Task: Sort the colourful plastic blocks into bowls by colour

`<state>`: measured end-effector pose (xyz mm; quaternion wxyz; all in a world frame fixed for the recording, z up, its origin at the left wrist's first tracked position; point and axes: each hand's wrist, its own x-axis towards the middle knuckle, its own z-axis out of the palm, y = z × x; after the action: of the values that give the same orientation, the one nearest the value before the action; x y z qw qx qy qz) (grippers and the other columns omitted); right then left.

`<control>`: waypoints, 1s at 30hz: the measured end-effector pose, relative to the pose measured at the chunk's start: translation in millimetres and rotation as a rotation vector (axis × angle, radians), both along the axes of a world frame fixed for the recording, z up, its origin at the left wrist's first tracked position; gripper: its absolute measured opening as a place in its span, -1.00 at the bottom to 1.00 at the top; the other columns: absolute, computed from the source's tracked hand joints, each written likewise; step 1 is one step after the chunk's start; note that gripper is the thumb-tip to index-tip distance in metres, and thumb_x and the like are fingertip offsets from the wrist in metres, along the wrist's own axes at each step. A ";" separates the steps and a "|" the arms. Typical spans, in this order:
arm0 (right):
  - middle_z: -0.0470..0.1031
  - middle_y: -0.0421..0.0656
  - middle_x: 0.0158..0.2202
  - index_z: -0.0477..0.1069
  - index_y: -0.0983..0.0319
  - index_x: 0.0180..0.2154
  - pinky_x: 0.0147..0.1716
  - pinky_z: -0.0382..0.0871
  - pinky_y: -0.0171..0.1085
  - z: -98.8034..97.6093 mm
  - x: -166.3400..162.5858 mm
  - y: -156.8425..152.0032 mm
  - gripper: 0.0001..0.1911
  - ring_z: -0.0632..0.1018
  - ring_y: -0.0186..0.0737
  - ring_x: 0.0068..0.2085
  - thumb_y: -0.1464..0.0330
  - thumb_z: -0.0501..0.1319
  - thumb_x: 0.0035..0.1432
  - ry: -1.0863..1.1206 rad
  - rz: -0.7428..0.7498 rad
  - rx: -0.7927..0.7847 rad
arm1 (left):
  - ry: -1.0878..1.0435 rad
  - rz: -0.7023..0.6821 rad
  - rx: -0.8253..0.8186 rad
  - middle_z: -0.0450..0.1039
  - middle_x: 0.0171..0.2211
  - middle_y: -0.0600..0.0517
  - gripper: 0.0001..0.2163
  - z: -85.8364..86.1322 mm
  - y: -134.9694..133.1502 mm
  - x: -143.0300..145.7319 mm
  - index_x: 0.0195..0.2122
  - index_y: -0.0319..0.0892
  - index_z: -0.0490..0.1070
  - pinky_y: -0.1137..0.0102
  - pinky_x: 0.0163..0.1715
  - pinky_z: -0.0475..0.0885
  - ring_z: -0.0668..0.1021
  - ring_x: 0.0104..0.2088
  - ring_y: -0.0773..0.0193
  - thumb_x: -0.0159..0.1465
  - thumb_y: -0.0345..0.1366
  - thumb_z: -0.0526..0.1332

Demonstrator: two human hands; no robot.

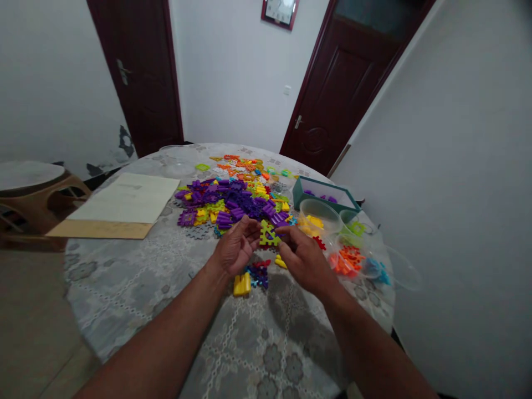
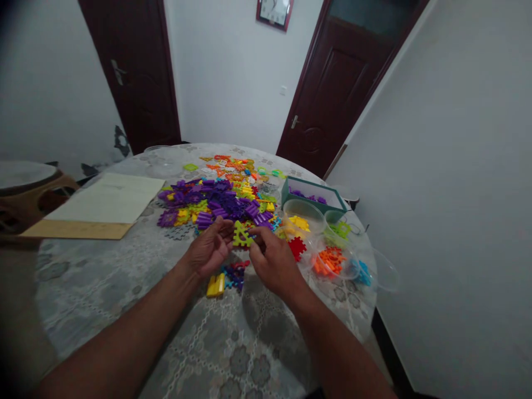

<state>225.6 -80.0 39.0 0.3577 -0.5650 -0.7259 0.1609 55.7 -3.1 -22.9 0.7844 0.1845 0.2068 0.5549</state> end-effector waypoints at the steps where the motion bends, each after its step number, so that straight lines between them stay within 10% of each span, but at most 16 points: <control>1: 0.55 -0.25 -0.41 0.53 0.19 -0.02 -0.38 0.32 -0.31 3.7 6.7 -2.4 -0.74 0.52 -0.26 -0.41 0.39 0.15 0.31 -0.003 -0.012 0.002 | 0.006 0.000 -0.015 0.65 -0.33 -0.08 -0.79 -0.4 1.3 -0.8 -0.29 -0.27 0.56 0.32 -0.20 0.64 0.69 -0.28 0.21 0.32 -0.20 0.42; 16: 0.66 0.12 -0.15 0.58 0.32 0.08 -0.11 0.39 -0.10 7.2 208.2 33.2 -0.56 0.60 0.02 -0.19 0.32 0.09 0.30 -0.488 -0.851 0.174 | 0.135 0.113 0.013 0.57 -0.37 0.01 -0.72 -6.3 7.8 -2.9 -0.34 -0.22 0.52 0.25 -0.19 0.63 0.62 -0.35 0.27 0.19 -0.11 0.49; 22: 0.63 0.08 -0.02 0.56 0.27 0.02 0.08 0.44 -0.05 0.1 129.3 -7.1 -0.64 0.61 0.00 0.01 0.36 0.03 0.40 -0.371 -0.582 0.440 | 0.289 0.110 0.188 0.54 -0.32 0.04 -0.72 -3.7 5.1 -7.7 -0.30 -0.19 0.52 0.27 -0.17 0.59 0.60 -0.32 0.27 0.14 -0.11 0.48; 26: 0.56 0.01 0.17 0.49 0.19 0.15 0.10 0.51 -0.13 -24.3 34.2 -44.4 -0.58 0.59 -0.09 0.13 0.49 0.03 0.38 -0.416 -0.105 0.164 | 0.441 0.135 0.327 0.54 -0.30 0.04 -0.71 2.8 -0.4 -8.3 -0.30 -0.17 0.51 0.27 -0.13 0.56 0.60 -0.28 0.24 0.19 -0.04 0.43; 30: 0.26 0.14 0.43 0.34 0.21 0.33 -0.08 0.60 -0.15 -49.5 -11.7 -49.4 -0.45 0.63 -0.01 0.11 0.56 -0.01 0.38 -0.679 -0.121 -0.158 | 0.825 0.048 0.443 0.56 -0.31 0.01 -0.69 18.4 -11.0 -15.5 -0.25 -0.16 0.51 0.20 -0.15 0.55 0.62 -0.28 0.15 0.22 -0.01 0.39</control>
<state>213.9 -129.3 -10.5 0.0599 -0.6543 -0.7538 -0.0020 40.2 -14.1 -4.5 0.5652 0.5478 0.3823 0.4841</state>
